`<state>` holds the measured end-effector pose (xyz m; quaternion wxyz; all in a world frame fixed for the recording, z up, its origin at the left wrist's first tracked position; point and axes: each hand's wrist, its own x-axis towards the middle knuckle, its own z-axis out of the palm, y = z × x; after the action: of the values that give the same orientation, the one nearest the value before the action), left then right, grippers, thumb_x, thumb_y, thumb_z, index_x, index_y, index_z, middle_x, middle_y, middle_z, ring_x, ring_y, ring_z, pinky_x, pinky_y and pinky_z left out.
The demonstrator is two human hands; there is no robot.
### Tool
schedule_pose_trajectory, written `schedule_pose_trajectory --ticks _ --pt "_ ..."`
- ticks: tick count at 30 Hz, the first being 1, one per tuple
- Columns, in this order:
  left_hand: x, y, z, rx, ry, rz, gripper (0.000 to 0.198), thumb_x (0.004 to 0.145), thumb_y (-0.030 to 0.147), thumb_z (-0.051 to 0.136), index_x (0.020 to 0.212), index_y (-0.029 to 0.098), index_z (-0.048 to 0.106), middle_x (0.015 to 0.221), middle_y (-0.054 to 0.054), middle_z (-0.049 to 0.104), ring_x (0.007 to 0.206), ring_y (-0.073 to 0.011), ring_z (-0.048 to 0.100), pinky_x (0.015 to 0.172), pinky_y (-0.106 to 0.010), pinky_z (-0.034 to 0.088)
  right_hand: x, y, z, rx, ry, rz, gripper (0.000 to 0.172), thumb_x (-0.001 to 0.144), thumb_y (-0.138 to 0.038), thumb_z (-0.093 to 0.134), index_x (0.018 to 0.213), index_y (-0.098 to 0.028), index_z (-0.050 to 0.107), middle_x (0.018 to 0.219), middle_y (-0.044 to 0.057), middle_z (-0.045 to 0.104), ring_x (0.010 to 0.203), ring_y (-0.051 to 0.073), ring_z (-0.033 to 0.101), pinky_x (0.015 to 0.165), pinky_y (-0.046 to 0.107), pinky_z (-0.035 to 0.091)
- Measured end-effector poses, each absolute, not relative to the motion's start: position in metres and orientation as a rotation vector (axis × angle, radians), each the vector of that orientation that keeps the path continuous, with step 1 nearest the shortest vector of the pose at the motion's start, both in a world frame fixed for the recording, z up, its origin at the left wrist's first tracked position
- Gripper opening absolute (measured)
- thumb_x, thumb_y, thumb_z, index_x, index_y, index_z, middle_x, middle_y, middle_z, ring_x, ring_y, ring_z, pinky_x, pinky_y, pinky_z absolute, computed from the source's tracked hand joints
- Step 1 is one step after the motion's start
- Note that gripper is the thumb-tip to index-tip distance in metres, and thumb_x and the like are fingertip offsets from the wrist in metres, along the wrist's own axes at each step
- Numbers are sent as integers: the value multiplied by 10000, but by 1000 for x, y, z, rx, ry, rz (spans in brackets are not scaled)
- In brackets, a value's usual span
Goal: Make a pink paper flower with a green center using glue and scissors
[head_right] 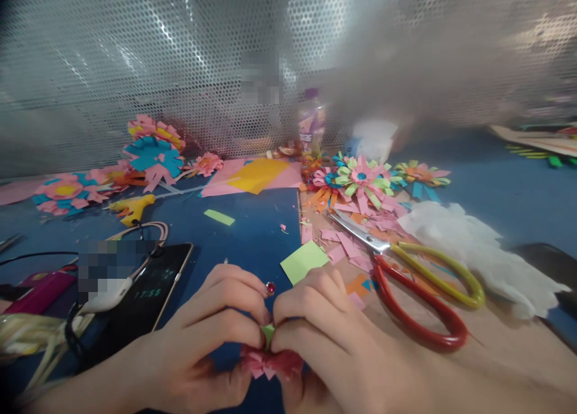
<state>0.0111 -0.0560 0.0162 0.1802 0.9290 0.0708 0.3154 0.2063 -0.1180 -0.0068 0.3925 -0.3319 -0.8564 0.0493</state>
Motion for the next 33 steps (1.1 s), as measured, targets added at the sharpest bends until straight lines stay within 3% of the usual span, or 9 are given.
schedule_pose_trajectory --ticks 7,13,19,25,33 --pt "9 -57 20 2680 170 902 104 749 110 561 839 161 561 836 -34 646 908 -149 577 854 -285 463 206 -117 -6 -810 -2139 87 164 709 -88 596 853 -161 569 816 35 548 800 183 501 765 373 409" --pt "6 -55 20 2800 114 1009 88 762 142 583 847 155 598 813 -11 675 925 -141 581 831 -262 462 214 -115 -8 -808 -2169 144 287 681 -151 650 947 -162 544 908 57 529 877 204 508 799 374 419" --pt "4 -54 19 2831 89 1025 96 742 143 607 837 148 620 833 -2 685 941 -136 575 829 -251 449 215 -114 -9 -779 -2146 199 295 661 -99 633 938 -162 554 907 52 533 866 195 489 794 374 408" --pt "4 -55 19 2841 81 1031 104 741 134 612 842 143 631 843 -6 685 945 -140 572 823 -252 449 211 -116 -4 -785 -2124 163 193 700 -61 601 869 -152 587 817 38 561 813 186 496 767 369 407" --pt "4 -55 20 2832 70 1026 111 724 127 633 835 131 639 850 -11 685 949 -145 573 837 -258 445 207 -117 -2 -803 -2126 85 180 704 -43 569 841 -156 595 790 24 588 792 174 507 782 359 409"
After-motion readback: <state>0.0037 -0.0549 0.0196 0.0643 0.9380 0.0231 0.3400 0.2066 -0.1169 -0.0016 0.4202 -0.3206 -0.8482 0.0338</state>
